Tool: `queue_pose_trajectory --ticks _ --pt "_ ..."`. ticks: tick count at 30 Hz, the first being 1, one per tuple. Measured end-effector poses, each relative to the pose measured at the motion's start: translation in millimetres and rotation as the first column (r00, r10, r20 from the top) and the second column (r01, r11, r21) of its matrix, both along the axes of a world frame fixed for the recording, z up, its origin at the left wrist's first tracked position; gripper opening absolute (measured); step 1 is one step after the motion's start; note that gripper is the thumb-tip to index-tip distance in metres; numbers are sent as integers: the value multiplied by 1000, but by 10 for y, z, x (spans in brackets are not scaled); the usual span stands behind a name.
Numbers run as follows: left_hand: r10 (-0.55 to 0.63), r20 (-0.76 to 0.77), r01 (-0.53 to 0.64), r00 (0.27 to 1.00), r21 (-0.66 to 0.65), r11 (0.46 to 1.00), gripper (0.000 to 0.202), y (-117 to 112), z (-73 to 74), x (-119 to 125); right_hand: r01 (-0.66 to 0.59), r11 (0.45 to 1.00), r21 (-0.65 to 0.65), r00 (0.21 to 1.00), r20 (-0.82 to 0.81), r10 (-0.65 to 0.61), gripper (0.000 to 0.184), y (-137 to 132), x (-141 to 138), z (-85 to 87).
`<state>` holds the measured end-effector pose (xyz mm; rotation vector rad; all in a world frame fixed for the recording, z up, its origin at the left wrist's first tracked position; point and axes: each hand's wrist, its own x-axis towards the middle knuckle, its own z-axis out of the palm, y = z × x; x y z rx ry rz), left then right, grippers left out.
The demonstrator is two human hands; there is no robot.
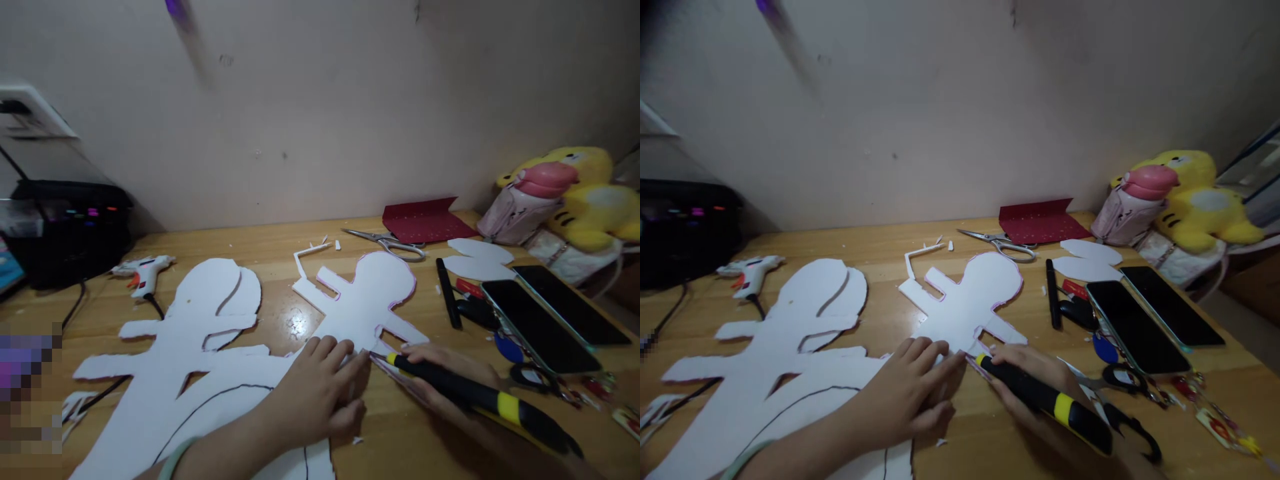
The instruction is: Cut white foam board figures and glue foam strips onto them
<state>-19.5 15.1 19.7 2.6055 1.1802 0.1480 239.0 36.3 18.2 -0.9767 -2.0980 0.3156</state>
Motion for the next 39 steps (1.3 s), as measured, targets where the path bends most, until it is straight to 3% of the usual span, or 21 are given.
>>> queue_pose_trajectory --ticks 3,9,13,17,21,27,33,39 --pt "-1 22 1 1000 -11 1000 56 -2 -25 -3 -50 998 -36 999 -17 49 31 -33 -2 80" --pt "23 42 -22 999 -23 999 57 -10 -64 -16 -62 988 138 998 3 62 32 8 17 103" --pt "36 52 -35 998 -35 999 57 -7 -72 -19 -53 992 113 996 84 43 40 -1 86 12" --pt "33 56 -31 998 -35 999 57 -1 -77 -26 -24 1000 19 1000 14 24 48 -91 145 -39" --pt "36 76 -32 996 -47 998 57 -3 -77 -33 48 997 -66 997 -49 -51 45 -144 124 -15" --pt "43 89 -38 995 -64 997 56 3 -66 -30 -11 988 154 1000 18 8 32 -70 46 69" --pt "44 92 -38 995 -60 997 57 3 -73 -29 59 995 86 998 11 -60 40 -140 123 34" --pt "44 113 -38 993 -55 998 58 1 -76 -33 36 991 130 999 29 -40 34 -144 128 86"
